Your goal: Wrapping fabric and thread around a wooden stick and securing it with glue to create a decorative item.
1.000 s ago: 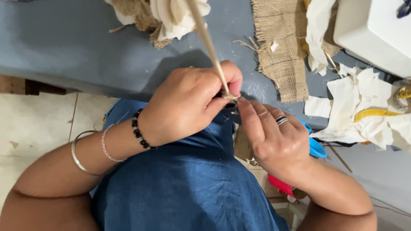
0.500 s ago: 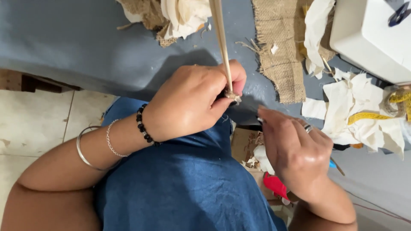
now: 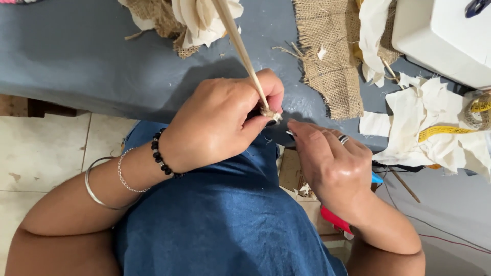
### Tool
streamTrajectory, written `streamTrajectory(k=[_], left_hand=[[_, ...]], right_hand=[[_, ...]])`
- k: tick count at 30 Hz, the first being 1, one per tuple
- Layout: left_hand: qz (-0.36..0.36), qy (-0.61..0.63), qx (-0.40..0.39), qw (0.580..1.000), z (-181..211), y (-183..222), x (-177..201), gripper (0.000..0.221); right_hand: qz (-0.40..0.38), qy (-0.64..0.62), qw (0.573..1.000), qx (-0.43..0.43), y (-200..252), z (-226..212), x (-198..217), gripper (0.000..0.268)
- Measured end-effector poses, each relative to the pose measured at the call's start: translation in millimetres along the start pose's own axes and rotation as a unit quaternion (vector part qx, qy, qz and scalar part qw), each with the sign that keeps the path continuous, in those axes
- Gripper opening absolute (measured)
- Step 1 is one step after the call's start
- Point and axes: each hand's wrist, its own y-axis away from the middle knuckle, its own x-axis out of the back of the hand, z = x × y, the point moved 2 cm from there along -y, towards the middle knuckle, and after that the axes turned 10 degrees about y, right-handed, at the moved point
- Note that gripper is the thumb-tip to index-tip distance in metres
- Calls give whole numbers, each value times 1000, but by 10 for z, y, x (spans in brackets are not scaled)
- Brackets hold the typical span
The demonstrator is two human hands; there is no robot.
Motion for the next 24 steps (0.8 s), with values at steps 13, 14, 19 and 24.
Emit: streamTrajectory(k=[13, 14, 19, 24], left_hand=[[8, -28, -1, 1000, 39, 1, -30, 21], [18, -22, 3, 1000, 33, 19, -24, 19], [32, 35, 12, 999, 149, 95, 125, 17], [85, 194, 0, 977, 173, 33, 271, 19]], right_hand=[[-113, -85, 990, 18, -393, 198, 306, 33], [-118, -130, 984, 6, -423, 244, 399, 25], [-89, -111, 986, -82, -564, 571, 160, 17], [-164, -159, 969, -96, -1375, 894, -127, 35]])
